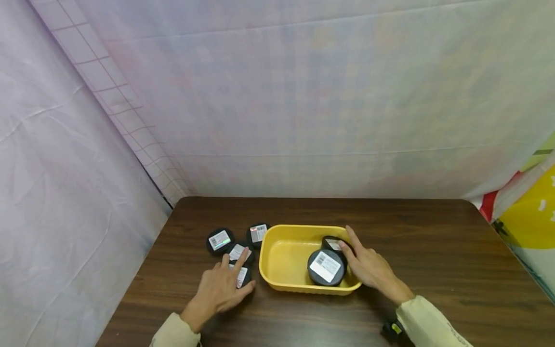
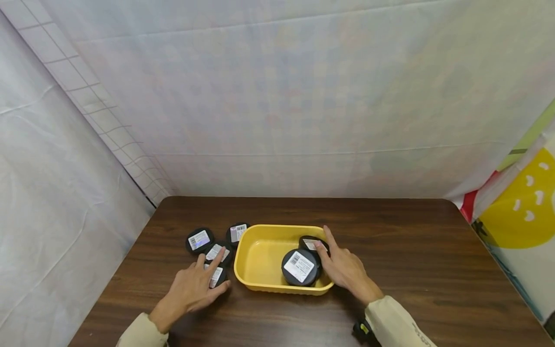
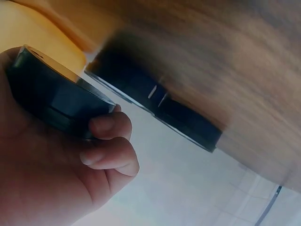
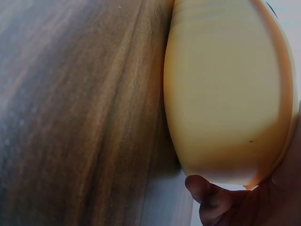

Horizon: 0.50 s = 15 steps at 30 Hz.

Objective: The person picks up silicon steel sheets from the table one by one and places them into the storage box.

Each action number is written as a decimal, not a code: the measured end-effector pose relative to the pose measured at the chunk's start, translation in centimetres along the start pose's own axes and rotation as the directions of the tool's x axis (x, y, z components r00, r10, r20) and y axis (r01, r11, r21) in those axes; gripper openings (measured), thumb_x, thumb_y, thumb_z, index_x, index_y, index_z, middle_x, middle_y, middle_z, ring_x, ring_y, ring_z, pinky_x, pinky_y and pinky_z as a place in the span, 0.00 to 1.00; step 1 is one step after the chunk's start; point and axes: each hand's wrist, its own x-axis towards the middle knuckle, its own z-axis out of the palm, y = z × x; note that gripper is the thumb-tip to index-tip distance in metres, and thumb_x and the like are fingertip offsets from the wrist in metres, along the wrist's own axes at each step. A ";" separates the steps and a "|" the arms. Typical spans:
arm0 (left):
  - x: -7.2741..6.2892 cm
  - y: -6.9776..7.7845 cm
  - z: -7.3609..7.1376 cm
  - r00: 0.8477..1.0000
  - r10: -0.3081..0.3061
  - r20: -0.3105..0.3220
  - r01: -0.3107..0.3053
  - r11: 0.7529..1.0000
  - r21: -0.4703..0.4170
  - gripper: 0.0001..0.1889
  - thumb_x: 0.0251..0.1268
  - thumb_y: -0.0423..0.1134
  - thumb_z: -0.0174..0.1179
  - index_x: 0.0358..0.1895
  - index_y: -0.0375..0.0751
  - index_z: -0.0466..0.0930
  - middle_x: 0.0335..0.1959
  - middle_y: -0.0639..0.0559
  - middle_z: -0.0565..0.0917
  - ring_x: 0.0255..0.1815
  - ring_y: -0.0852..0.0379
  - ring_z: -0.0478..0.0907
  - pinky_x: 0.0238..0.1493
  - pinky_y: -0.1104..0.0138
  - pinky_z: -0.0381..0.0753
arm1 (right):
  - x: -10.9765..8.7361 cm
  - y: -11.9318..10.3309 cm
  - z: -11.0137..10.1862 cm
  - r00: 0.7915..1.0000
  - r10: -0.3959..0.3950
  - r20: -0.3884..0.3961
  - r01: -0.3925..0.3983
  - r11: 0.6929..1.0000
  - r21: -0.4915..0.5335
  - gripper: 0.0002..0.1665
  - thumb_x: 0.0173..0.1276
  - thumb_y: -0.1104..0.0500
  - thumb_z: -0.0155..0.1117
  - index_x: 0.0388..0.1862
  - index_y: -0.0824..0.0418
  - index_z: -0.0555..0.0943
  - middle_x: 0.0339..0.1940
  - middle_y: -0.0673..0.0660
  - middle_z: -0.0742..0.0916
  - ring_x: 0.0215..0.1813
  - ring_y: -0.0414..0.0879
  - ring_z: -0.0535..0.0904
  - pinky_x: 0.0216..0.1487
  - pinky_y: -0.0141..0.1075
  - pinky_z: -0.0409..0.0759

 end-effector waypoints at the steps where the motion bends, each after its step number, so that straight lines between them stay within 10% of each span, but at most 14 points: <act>1: 0.1 -0.1 -0.1 1.000 -0.004 -0.006 0.004 1.000 0.002 0.43 0.61 0.72 0.52 0.77 0.57 0.59 0.48 0.37 0.75 0.32 0.46 0.78 0.22 0.57 0.74 | 0.0 0.0 0.0 1.000 0.000 0.000 0.000 1.000 0.000 0.47 0.75 0.27 0.29 0.83 0.51 0.44 0.57 0.78 0.80 0.41 0.61 0.84 0.35 0.54 0.77; 15: 0.6 -0.5 -0.9 0.999 -0.030 -0.012 0.030 1.000 0.005 0.44 0.62 0.71 0.52 0.78 0.56 0.58 0.50 0.37 0.75 0.31 0.46 0.77 0.21 0.57 0.72 | 0.0 0.1 0.0 1.000 0.004 0.002 -0.004 1.000 0.009 0.47 0.75 0.27 0.29 0.83 0.50 0.44 0.57 0.77 0.80 0.40 0.60 0.84 0.33 0.52 0.76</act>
